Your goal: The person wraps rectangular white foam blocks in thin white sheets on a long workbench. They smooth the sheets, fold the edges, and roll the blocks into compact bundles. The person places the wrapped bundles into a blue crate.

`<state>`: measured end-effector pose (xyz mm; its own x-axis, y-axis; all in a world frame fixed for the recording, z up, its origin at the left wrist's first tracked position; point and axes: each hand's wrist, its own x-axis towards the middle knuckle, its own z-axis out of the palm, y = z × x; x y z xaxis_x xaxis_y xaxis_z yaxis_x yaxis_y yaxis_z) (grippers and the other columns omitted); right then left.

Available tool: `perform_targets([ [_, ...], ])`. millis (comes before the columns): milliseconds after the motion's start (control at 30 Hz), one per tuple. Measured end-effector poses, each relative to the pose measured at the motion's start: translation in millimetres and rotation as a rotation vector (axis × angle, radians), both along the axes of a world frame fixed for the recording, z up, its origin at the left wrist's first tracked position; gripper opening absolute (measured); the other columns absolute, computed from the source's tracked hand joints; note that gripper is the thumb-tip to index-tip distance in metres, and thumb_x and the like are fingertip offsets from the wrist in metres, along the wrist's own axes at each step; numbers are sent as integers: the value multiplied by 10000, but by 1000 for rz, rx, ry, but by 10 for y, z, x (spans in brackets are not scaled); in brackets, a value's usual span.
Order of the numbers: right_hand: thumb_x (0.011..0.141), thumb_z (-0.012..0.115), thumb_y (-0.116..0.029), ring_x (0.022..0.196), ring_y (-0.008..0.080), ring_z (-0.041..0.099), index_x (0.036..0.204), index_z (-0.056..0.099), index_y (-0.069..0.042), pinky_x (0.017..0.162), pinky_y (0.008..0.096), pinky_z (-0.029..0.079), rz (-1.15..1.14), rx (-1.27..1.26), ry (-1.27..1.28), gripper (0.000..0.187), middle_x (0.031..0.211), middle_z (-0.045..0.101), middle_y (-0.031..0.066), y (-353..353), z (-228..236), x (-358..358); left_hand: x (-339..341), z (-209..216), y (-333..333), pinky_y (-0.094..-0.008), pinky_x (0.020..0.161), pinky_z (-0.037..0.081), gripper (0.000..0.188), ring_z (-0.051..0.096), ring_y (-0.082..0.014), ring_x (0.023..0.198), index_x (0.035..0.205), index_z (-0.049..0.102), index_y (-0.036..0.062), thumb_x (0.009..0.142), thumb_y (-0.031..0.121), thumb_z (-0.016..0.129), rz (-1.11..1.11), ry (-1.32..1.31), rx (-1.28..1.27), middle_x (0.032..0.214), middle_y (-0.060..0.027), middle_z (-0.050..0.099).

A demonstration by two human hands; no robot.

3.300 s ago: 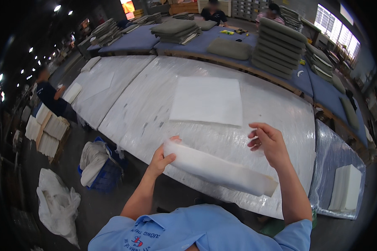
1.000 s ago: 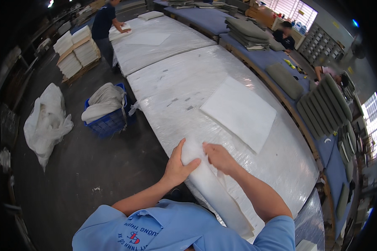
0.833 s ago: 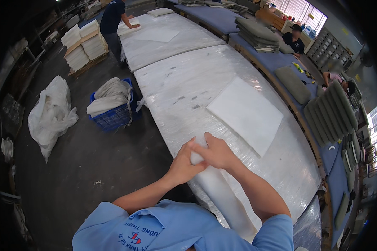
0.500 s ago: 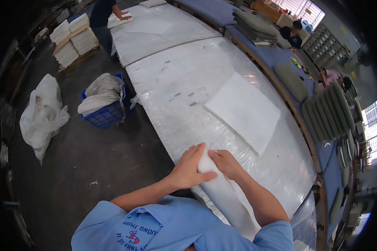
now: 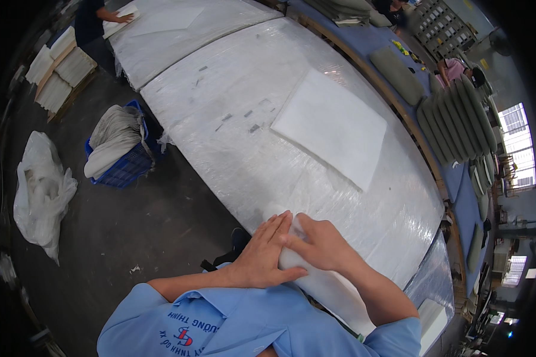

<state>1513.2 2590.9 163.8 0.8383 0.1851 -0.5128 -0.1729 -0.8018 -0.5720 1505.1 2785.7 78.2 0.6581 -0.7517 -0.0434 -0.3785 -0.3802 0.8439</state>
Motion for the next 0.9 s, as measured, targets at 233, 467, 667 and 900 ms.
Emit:
perform_targets([
  [233, 1073, 575, -409, 682, 204, 611, 916, 640, 16, 657, 386, 483, -300, 149, 226, 458, 729, 638, 138, -14, -499, -228, 192, -589, 207, -458, 1293, 100, 836, 135, -350, 1604, 1657, -113, 35, 1123, 497, 335, -42, 794, -741, 1725, -223, 159],
  [467, 1088, 533, -428, 707, 170, 589, 953, 678, 2, 688, 350, 493, -450, 107, 248, 474, 746, 641, 93, -220, -770, -271, 271, -758, 137, -462, 1293, 91, 810, 193, -339, 1589, 1668, -68, 40, 1118, 555, 229, -46, 732, -737, 1663, -223, 336],
  [667, 1082, 523, -413, 796, 251, 666, 1022, 713, 5, 762, 384, 518, -262, 108, 373, 463, 836, 701, 179, 257, -331, 67, 221, -780, 122, -432, 1281, 140, 743, 224, -333, 1580, 1667, -86, 47, 1137, 365, 326, -51, 710, -745, 1680, -240, 284],
  [900, 1068, 544, -343, 873, 410, 672, 1025, 723, -4, 814, 426, 525, -224, -131, 248, 386, 969, 732, 233, -260, -1183, -421, 206, -751, 232, -453, 1282, 100, 748, 160, -352, 1596, 1660, -123, 45, 1123, 247, 357, -114, 600, -650, 1725, -250, 154],
])
